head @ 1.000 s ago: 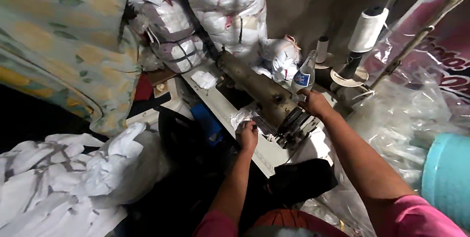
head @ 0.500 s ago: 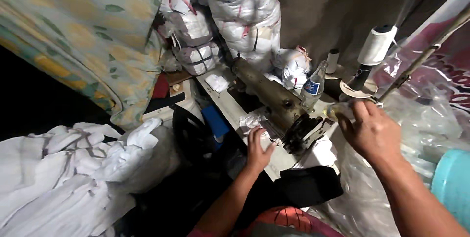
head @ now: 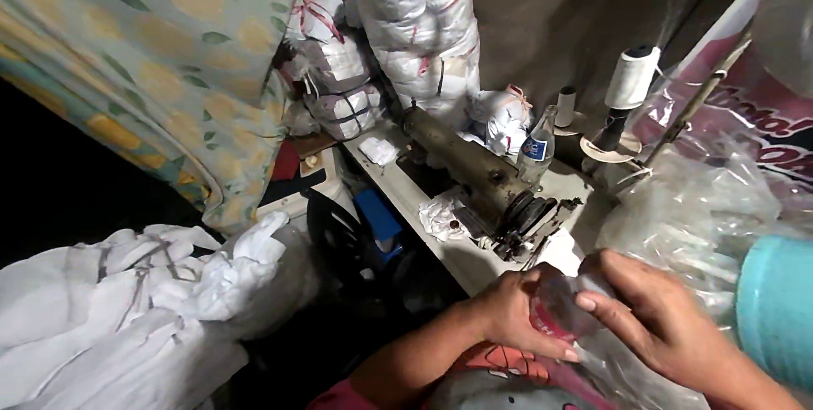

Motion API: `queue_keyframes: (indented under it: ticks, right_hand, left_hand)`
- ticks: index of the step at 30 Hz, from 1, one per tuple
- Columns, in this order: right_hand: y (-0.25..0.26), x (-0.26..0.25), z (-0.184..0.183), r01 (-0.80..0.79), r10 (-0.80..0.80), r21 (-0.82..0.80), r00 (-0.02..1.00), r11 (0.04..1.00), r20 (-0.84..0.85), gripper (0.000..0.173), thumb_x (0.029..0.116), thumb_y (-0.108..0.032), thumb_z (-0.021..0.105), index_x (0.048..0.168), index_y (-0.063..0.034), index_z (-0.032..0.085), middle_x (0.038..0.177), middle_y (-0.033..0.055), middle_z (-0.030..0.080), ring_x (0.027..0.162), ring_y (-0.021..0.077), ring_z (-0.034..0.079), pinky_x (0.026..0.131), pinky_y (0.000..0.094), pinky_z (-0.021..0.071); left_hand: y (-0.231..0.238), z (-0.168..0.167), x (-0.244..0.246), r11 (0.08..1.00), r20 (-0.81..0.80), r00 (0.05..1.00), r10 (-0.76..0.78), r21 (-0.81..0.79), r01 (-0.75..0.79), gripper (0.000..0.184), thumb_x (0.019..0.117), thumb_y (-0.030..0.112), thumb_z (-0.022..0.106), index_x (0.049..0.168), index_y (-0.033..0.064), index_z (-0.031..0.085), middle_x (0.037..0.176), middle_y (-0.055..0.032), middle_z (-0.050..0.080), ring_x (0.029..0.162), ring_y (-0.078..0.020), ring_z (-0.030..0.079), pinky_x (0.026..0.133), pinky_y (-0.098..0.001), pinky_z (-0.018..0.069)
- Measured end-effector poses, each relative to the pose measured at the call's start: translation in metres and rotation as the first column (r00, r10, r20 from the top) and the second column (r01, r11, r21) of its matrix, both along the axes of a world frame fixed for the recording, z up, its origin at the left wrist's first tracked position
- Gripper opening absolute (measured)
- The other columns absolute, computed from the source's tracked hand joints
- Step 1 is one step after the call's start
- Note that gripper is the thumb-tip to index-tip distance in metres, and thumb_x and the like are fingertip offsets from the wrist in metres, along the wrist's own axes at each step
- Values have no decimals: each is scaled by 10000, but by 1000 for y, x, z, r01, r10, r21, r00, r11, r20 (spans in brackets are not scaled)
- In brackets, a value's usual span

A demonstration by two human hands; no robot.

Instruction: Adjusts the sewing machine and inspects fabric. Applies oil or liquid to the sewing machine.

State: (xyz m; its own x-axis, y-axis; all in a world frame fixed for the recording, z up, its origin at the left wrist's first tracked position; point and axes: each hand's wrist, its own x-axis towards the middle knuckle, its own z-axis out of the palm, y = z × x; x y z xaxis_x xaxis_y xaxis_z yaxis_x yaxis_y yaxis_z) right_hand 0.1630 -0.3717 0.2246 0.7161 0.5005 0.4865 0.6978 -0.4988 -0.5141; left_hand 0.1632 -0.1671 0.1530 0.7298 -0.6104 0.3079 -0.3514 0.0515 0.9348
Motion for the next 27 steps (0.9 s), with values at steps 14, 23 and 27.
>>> queue_keyframes:
  ticks: [14, 23, 27]
  right_hand:
    - [10, 0, -24, 124, -100, -264, 990, 956, 102, 470, 1062, -441, 395, 855, -88, 626, 651, 46, 575, 568, 213, 624, 486, 372, 526]
    - [7, 16, -21, -101, 94, -91, 992, 991, -78, 206, 936, -98, 630, 1134, -44, 650, 1113, 169, 615, 897, 238, 666, 749, 352, 601]
    - [-5, 20, -23, -3, 3, 19, 1000, 1000, -28, 256, 991, -201, 574, 1168, -41, 667, 1122, 166, 629, 880, 195, 642, 764, 318, 575]
  left_hand:
    - [30, 7, 14, 853, -97, 995, -9, 519, 59, 847, 748, 195, 879, 1416, -36, 412, 1187, -231, 657, 1082, -315, 676, 933, -481, 557]
    - [50, -15, 31, 977, -10, 1000, 13, 212, -11, 747, 698, 221, 863, 1296, -109, 561, 1304, -230, 582, 1210, -215, 591, 1043, -333, 496]
    - [60, -13, 39, 987, -268, 953, 139, 112, -113, 821, 705, 111, 795, 1394, -144, 429, 1280, -159, 626, 1134, -109, 648, 1001, -297, 539]
